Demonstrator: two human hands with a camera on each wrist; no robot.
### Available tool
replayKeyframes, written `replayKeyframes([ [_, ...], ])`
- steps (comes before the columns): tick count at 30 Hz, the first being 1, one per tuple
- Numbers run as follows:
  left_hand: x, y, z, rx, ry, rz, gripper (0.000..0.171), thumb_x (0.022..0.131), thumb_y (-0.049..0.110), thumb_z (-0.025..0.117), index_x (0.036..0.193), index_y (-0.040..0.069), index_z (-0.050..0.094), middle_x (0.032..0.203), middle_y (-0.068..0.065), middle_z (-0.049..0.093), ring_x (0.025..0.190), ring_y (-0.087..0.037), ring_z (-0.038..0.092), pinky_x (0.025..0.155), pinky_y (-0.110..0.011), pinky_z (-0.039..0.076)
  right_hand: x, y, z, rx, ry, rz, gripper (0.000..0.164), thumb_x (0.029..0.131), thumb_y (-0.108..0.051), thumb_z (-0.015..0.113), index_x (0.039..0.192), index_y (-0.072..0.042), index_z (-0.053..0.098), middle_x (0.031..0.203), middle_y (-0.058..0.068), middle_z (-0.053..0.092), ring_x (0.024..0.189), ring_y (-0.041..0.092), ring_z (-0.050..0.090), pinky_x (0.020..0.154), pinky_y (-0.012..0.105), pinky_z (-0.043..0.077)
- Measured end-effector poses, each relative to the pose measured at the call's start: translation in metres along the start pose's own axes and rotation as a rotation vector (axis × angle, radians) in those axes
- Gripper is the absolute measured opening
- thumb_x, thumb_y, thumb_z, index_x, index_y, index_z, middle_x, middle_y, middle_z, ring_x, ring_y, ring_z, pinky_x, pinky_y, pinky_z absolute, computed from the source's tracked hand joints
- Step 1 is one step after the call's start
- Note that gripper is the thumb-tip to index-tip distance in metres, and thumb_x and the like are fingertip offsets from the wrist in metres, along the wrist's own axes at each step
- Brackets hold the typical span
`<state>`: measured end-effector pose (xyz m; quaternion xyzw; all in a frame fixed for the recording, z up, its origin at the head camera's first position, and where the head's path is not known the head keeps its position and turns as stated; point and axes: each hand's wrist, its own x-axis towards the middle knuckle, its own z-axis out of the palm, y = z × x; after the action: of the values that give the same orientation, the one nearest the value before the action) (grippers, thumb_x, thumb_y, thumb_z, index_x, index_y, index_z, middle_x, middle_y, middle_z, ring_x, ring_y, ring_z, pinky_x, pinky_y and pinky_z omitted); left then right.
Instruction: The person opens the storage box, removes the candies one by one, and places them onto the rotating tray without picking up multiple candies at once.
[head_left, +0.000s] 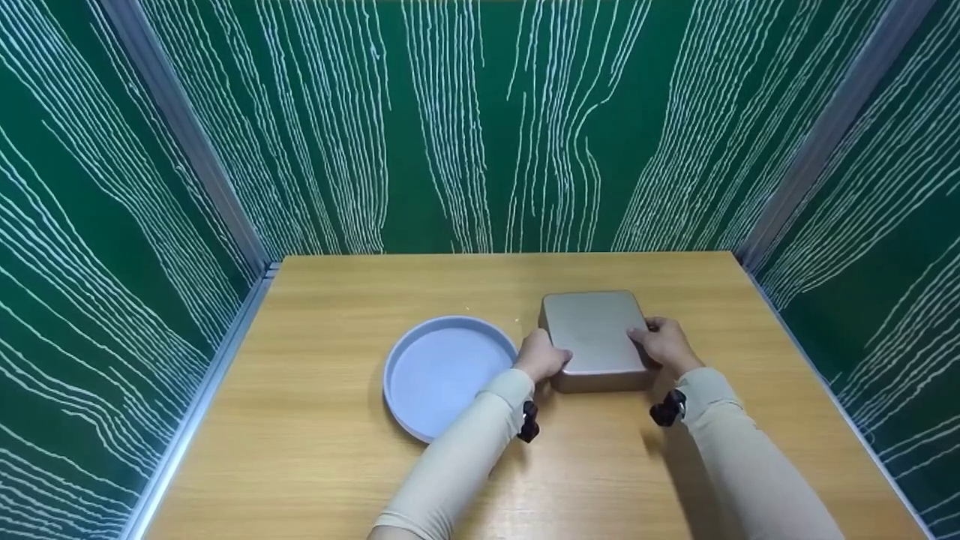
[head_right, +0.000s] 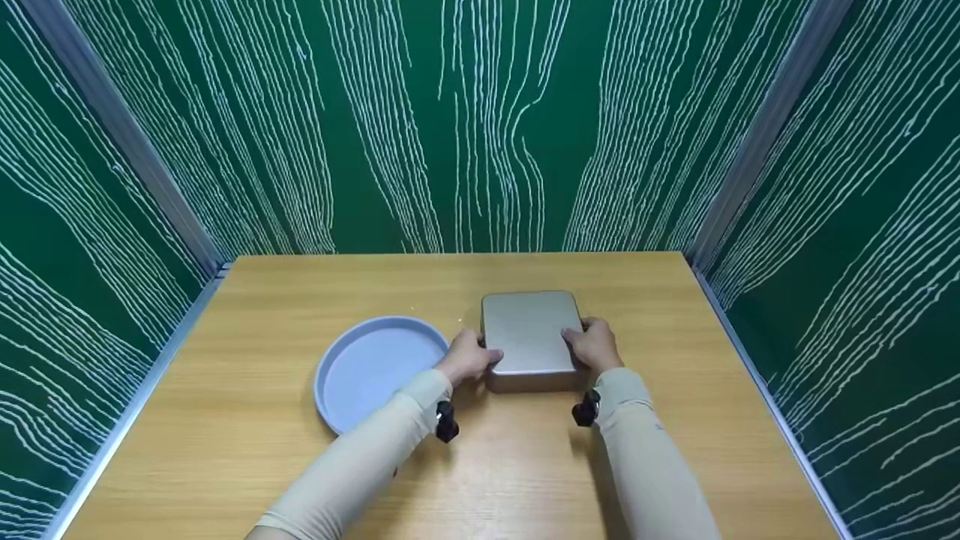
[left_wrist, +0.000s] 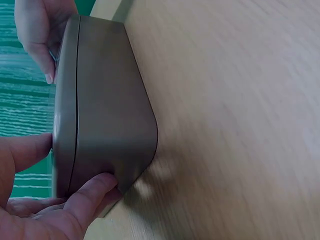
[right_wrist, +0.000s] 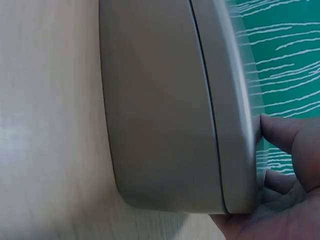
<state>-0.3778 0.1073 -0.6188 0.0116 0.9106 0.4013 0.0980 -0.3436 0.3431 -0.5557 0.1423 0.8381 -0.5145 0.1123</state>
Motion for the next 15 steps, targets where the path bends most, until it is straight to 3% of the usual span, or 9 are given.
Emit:
replayKeyframes([
  [7,-0.012,-0.008,0.002,-0.001,-0.014,0.018,0.045,0.096,0.032,0.079,0.123,-0.002,0.068,0.116,-0.013,0.075,0.108,-0.024,0.071,0.101,-0.039,0.060,-0.014,0.006,0.006,-0.075,0.040,-0.031,0.065,0.113,-0.023,0.052,0.161,0.015,0.031,0.161,0.039,0.040,0.147,0.049,0.046,0.124,0.059,0.043],
  [15,-0.022,-0.014,-0.001,0.021,-0.024,0.054,0.043,0.096,0.032,0.077,0.119,-0.004,0.069,0.111,-0.016,0.077,0.100,-0.022,0.070,0.095,-0.040,0.061,-0.030,0.010,0.010,-0.135,0.066,-0.075,0.063,0.113,-0.024,0.053,0.159,0.017,0.036,0.156,0.040,0.046,0.141,0.047,0.051,0.119,0.058,0.047],
])
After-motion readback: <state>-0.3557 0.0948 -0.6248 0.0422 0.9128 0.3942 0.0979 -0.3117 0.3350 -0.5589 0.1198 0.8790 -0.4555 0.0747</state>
